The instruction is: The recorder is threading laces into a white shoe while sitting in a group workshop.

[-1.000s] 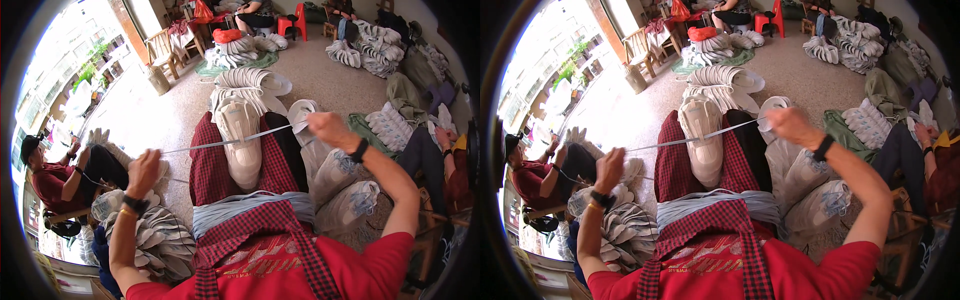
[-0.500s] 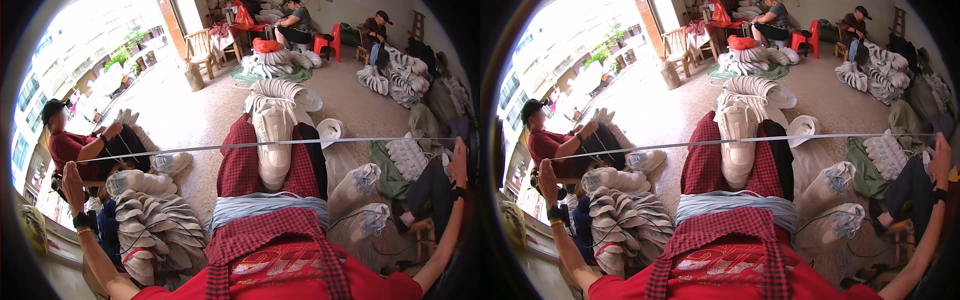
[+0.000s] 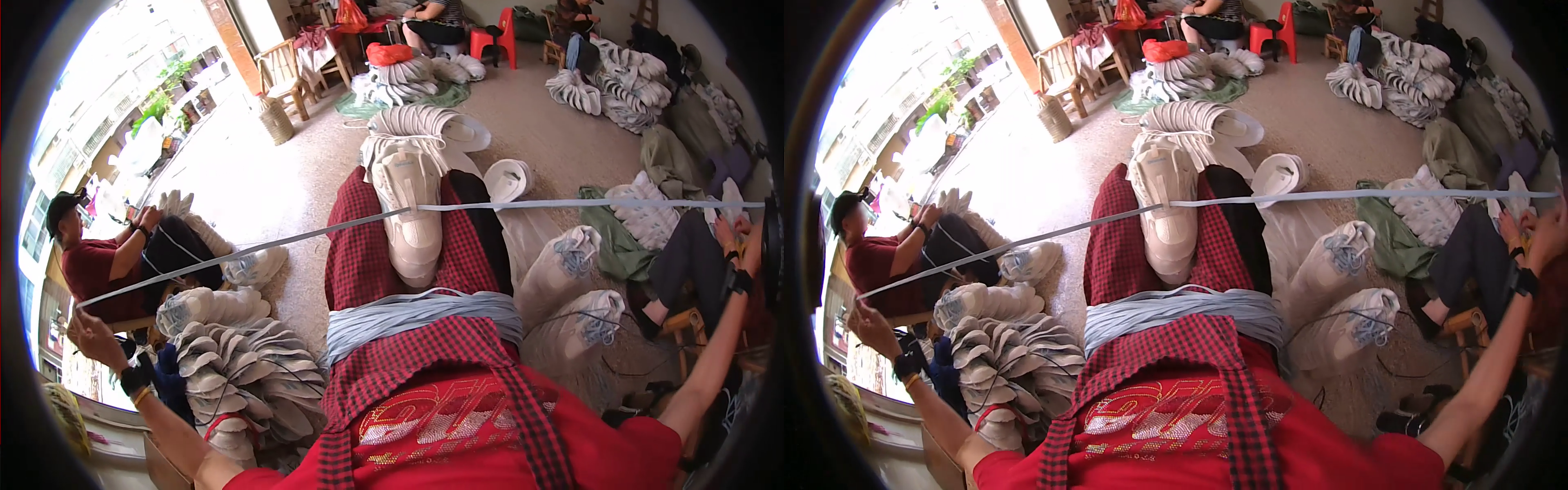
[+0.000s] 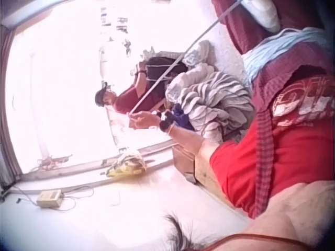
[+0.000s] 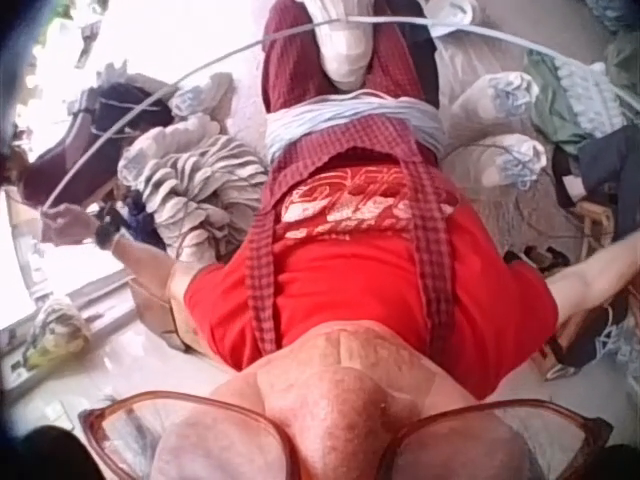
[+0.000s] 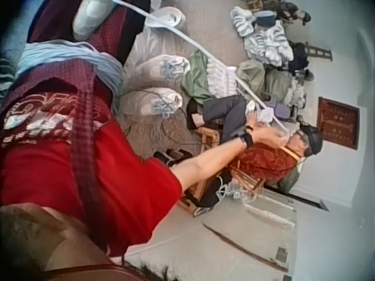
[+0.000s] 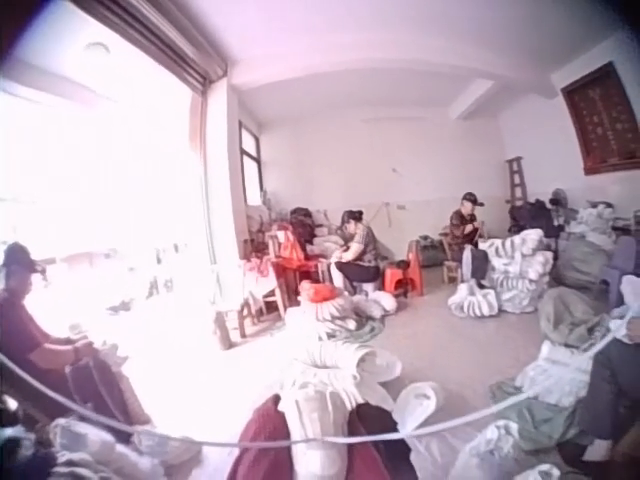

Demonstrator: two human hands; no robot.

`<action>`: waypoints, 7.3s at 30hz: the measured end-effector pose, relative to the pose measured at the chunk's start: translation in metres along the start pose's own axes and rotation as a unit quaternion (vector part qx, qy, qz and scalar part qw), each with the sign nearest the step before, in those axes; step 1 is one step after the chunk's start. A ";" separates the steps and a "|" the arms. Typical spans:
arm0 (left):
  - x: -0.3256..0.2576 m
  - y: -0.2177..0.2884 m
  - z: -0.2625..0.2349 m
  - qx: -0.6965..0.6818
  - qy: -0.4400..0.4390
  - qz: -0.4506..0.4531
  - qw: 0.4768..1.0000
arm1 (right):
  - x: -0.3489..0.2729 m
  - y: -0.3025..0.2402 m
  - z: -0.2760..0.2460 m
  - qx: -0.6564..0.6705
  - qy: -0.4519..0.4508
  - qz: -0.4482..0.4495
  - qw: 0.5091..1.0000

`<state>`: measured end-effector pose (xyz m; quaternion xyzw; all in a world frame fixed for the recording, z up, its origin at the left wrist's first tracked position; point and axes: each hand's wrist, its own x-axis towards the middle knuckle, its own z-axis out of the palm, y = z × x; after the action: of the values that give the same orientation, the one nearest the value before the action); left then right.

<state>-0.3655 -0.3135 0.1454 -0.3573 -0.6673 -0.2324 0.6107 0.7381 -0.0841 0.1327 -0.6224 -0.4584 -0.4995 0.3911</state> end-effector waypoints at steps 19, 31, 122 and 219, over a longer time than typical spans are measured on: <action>-0.127 0.462 0.045 -0.731 -0.492 -0.239 0.408 | -0.199 -0.546 0.029 0.704 -0.481 -0.002 0.522; -0.144 0.430 0.008 -0.654 -0.512 -0.200 0.519 | -0.214 -0.545 0.011 0.704 -0.454 0.100 0.536; -0.067 0.460 0.040 -0.548 -0.432 0.336 0.633 | -0.155 -0.553 0.014 0.583 -0.456 -0.327 0.587; -0.088 0.440 0.060 -0.702 -0.379 0.239 0.553 | -0.127 -0.642 0.024 0.548 -0.621 -0.296 0.476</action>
<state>-0.0696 -0.0052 -0.0050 -0.8741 -0.3524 -0.3156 -0.1103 0.1165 0.0912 0.0222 -0.2571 -0.9188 0.2841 0.0949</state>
